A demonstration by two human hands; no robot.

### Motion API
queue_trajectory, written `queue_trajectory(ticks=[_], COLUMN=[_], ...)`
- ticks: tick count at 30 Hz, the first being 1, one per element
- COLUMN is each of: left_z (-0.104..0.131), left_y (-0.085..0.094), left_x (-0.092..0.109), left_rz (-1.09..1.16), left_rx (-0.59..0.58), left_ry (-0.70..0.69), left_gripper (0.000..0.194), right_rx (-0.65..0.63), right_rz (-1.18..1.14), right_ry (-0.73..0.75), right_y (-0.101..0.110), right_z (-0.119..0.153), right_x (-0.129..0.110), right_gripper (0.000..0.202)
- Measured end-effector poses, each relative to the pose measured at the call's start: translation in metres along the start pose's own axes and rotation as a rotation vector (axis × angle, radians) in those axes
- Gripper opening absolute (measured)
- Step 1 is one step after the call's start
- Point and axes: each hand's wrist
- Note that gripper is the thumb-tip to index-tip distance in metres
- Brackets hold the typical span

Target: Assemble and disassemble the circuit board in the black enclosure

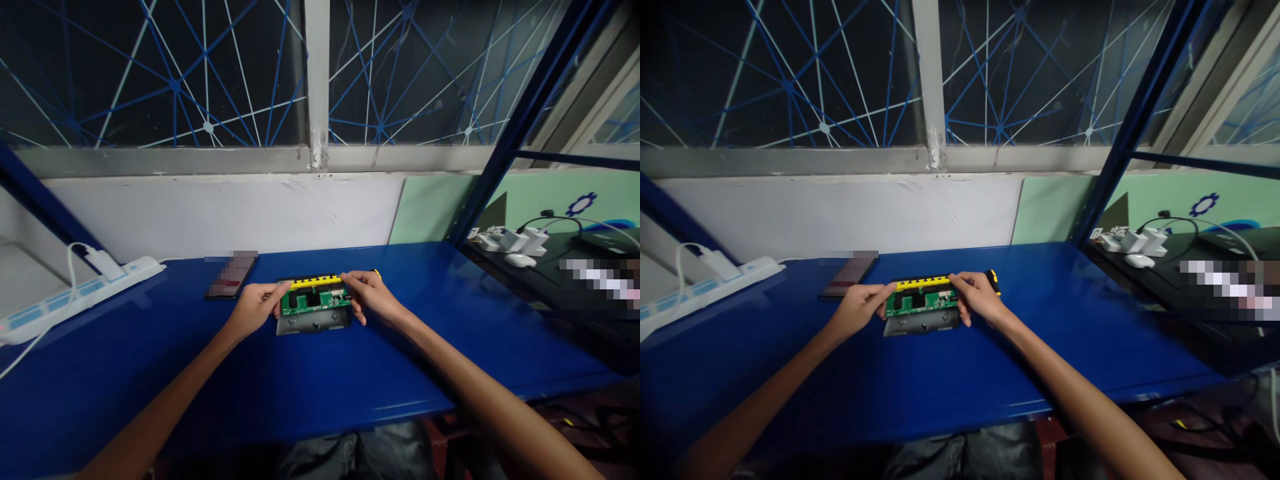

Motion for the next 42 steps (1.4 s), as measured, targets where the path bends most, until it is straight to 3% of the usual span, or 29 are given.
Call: queue_trajectory(ticks=[8,25,42], left_z=[0.001,0.001,0.000], left_y=[-0.002,-0.004,-0.003], left_x=[-0.005,-0.009,0.004], left_rz=[-0.011,0.023,0.183], left_rx=[0.004,-0.013,-0.031], left_ry=[0.006,0.018,0.142], left_gripper=[0.058,0.059,0.048], right_rx=[-0.025,-0.041,-0.022], right_rz=[-0.096,-0.126,-0.074], right_ry=[-0.109,-0.175,0.080], right_y=[-0.001,0.002,0.000], right_z=[0.001,-0.001,0.008], right_x=[-0.001,0.000,-0.013], right_gripper=[0.040,0.038,0.036])
Point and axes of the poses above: each hand's wrist, its own z-axis away from the middle knuckle, its own y-axis out of the back of the hand, x = y × z, and after that the axes turned 12 degrees about x, right-handed
